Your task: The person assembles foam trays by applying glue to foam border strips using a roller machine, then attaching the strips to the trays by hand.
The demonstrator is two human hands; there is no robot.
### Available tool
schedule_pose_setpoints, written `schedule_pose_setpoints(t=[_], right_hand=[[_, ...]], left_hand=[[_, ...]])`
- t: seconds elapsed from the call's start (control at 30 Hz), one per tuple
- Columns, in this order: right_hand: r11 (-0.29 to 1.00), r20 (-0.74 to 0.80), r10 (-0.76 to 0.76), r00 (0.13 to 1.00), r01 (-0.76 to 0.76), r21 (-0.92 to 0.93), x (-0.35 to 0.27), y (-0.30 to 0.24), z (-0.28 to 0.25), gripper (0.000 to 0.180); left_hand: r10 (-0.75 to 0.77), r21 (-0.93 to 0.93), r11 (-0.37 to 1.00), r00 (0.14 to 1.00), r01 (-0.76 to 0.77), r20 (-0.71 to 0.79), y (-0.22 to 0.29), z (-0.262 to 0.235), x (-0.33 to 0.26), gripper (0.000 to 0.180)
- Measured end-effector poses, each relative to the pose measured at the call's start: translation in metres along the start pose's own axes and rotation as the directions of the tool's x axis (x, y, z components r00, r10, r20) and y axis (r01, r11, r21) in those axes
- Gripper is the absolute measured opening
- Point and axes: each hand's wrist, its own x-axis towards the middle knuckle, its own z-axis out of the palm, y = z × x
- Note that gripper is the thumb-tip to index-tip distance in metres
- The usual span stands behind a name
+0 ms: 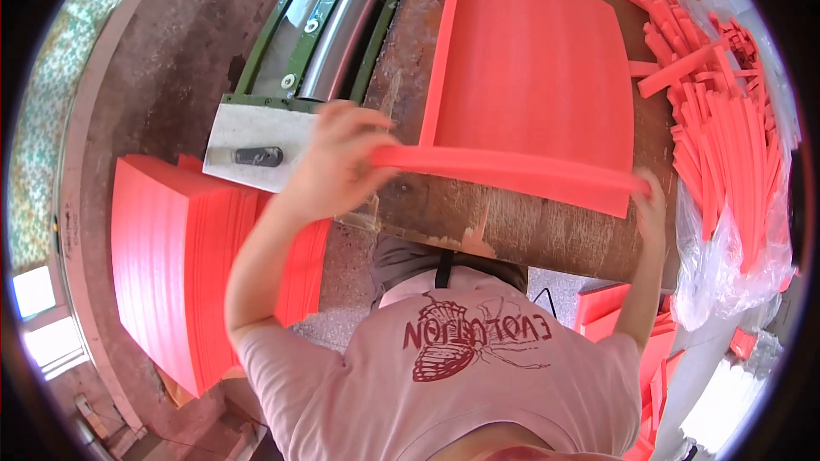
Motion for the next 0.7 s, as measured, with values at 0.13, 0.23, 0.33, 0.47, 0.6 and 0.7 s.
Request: schedule_pose_setpoints(t=[0.13, 0.23, 0.33, 0.47, 0.6, 0.7], right_hand=[[0.989, -0.102, 0.030, 0.994, -0.014, 0.150, -0.058, 0.036, -0.025, 0.027], [0.993, -0.102, 0.082, 0.991, -0.073, 0.094, -0.066, 0.046, -0.015, 0.023], [0.997, -0.085, 0.081, 0.993, -0.081, 0.001, -0.064, 0.062, -0.002, 0.022], [0.996, -0.066, 0.087, 0.994, -0.084, 0.040, -0.055, 0.063, 0.014, 0.021], [0.992, -0.068, 0.118, 0.991, -0.114, 0.062, -0.056, 0.063, 0.012, 0.020], [0.997, -0.040, 0.066, 0.997, -0.064, 0.029, -0.058, 0.067, 0.010, 0.019]], left_hand=[[0.068, -0.047, 0.997, 0.992, -0.063, 0.102, 0.007, 0.071, 0.007, 0.025], [0.048, 0.000, 0.999, 0.980, -0.049, 0.194, -0.005, 0.102, 0.005, 0.027], [-0.021, -0.061, 0.997, 0.969, 0.037, 0.246, -0.016, 0.113, 0.005, 0.027], [-0.007, -0.020, 1.000, 0.961, 0.013, 0.276, -0.013, 0.105, 0.006, 0.021], [-0.031, 0.019, 0.999, 0.949, 0.026, 0.315, -0.009, 0.108, 0.010, 0.021], [-0.042, 0.043, 0.999, 0.947, 0.029, 0.317, -0.010, 0.111, 0.010, 0.022]])
